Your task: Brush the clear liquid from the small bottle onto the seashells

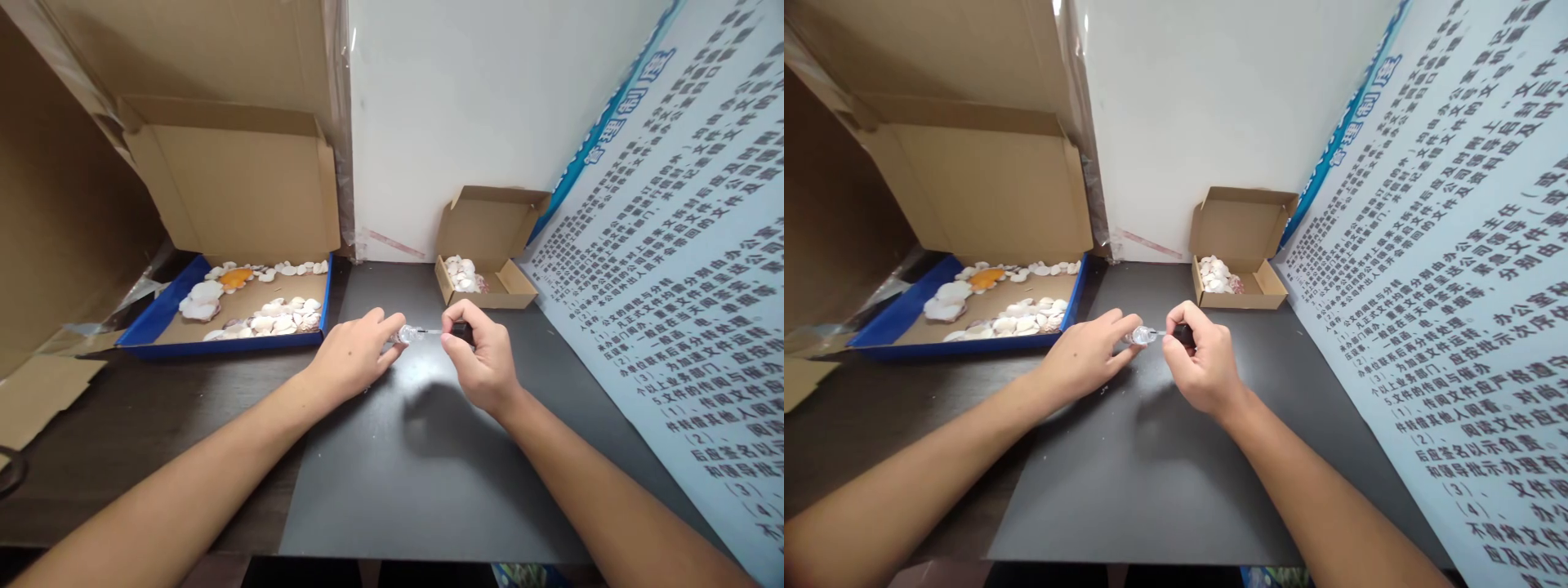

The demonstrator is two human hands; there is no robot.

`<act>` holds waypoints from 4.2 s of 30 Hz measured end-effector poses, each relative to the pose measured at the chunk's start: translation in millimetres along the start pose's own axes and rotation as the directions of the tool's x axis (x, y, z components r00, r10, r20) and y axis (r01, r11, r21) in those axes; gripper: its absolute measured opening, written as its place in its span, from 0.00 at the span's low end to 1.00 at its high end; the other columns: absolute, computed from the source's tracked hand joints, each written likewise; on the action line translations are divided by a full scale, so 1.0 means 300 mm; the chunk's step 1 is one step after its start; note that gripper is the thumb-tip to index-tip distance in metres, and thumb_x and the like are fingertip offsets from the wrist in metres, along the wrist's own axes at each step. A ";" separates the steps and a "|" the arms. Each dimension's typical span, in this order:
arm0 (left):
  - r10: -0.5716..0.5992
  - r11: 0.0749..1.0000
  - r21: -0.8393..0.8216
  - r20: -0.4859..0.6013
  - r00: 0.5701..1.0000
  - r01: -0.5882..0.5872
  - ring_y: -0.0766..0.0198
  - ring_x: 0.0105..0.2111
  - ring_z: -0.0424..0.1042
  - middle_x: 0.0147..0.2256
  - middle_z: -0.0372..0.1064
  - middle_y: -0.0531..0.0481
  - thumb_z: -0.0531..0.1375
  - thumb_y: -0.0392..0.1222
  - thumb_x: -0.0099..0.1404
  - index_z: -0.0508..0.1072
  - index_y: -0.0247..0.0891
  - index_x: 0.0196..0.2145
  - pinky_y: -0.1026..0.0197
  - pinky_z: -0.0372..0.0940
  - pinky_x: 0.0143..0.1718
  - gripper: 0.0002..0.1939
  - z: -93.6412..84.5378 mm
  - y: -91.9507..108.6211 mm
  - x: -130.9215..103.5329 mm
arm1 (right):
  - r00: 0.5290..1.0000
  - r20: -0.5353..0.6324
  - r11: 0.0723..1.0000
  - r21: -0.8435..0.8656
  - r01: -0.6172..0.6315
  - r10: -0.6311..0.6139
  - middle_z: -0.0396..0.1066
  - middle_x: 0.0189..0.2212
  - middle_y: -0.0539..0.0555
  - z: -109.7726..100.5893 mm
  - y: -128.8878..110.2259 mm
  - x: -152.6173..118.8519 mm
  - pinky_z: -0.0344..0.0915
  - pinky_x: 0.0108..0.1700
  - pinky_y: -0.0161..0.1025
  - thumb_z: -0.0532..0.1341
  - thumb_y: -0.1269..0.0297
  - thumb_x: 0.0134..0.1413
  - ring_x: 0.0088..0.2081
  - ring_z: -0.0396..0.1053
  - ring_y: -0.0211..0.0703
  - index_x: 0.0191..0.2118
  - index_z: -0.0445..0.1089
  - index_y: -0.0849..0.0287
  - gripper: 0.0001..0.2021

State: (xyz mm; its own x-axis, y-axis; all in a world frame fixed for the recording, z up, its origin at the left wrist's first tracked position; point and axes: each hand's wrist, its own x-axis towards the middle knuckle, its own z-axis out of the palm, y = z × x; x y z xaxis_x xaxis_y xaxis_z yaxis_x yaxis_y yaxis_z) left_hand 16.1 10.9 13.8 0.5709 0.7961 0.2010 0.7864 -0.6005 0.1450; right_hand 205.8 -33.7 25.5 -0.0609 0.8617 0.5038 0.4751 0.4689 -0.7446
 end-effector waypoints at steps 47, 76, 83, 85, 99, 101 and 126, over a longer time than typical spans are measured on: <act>0.076 0.995 0.064 -0.021 0.997 -0.075 0.66 0.25 0.64 0.35 0.63 0.52 0.53 0.58 0.70 0.67 0.45 0.41 0.61 0.46 0.23 0.16 -0.022 0.015 -0.010 | 0.969 0.102 0.952 0.190 -0.240 0.224 0.50 0.17 0.42 -0.001 0.001 0.038 0.46 0.21 0.33 0.57 0.54 0.62 0.19 0.45 0.32 0.28 0.61 0.57 0.15; 0.153 0.987 0.063 -0.049 0.987 -0.150 0.67 0.22 0.57 0.32 0.60 0.54 0.53 0.49 0.71 0.69 0.44 0.43 0.62 0.45 0.23 0.10 -0.019 0.005 -0.014 | 0.984 0.130 0.977 -0.162 0.141 -0.121 0.57 0.18 0.43 -0.020 -0.007 0.024 0.50 0.23 0.32 0.55 0.61 0.66 0.19 0.53 0.32 0.32 0.61 0.56 0.11; 0.133 0.991 0.018 -0.045 0.990 -0.132 0.65 0.25 0.64 0.32 0.62 0.54 0.52 0.50 0.72 0.69 0.45 0.43 0.61 0.48 0.24 0.10 -0.016 0.001 -0.014 | 0.983 0.156 0.980 -0.156 0.121 -0.096 0.57 0.19 0.43 -0.018 -0.002 0.025 0.50 0.24 0.33 0.54 0.59 0.67 0.19 0.53 0.32 0.33 0.61 0.56 0.10; 0.122 0.992 -0.011 -0.038 0.992 -0.123 0.64 0.26 0.65 0.33 0.63 0.54 0.52 0.51 0.71 0.69 0.44 0.42 0.61 0.50 0.24 0.11 -0.018 0.003 -0.014 | 0.986 0.145 0.985 -0.141 0.100 -0.080 0.56 0.19 0.43 -0.014 0.000 0.027 0.50 0.24 0.33 0.54 0.59 0.67 0.20 0.53 0.33 0.33 0.61 0.56 0.10; -0.002 0.953 -0.302 -0.036 0.999 -0.009 0.66 0.28 0.66 0.33 0.69 0.55 0.56 0.51 0.69 0.69 0.41 0.36 0.62 0.54 0.29 0.11 -0.026 0.011 -0.005 | 0.988 0.088 0.939 0.307 -0.151 0.131 0.48 0.19 0.43 0.029 0.043 0.012 0.45 0.23 0.36 0.50 0.58 0.69 0.21 0.46 0.35 0.35 0.59 0.55 0.10; -0.026 0.942 -0.336 -0.038 0.999 0.012 0.66 0.27 0.65 0.31 0.69 0.55 0.55 0.51 0.69 0.66 0.41 0.33 0.62 0.53 0.28 0.12 -0.027 0.015 -0.005 | 0.989 0.065 0.926 0.348 -0.144 0.129 0.49 0.19 0.43 0.037 0.044 0.011 0.46 0.24 0.36 0.49 0.58 0.69 0.21 0.46 0.36 0.36 0.60 0.55 0.10; -0.126 0.947 -0.304 -0.067 0.990 0.100 0.64 0.24 0.62 0.24 0.63 0.55 0.51 0.56 0.69 0.60 0.41 0.28 0.61 0.49 0.25 0.19 -0.031 0.011 -0.001 | 1.000 -0.024 0.999 -0.047 -0.013 0.012 0.59 0.21 0.43 0.041 0.007 -0.004 0.56 0.26 0.35 0.56 0.61 0.64 0.21 0.58 0.35 0.41 0.61 0.54 0.04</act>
State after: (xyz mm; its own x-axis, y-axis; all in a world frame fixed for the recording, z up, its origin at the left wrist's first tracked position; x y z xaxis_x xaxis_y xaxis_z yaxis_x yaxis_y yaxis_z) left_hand 16.3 8.1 23.3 0.4501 0.8586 0.2454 0.7304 -0.5121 0.4520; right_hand 196.0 -31.4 18.0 -0.0345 0.8622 0.5053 0.5167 0.4482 -0.7295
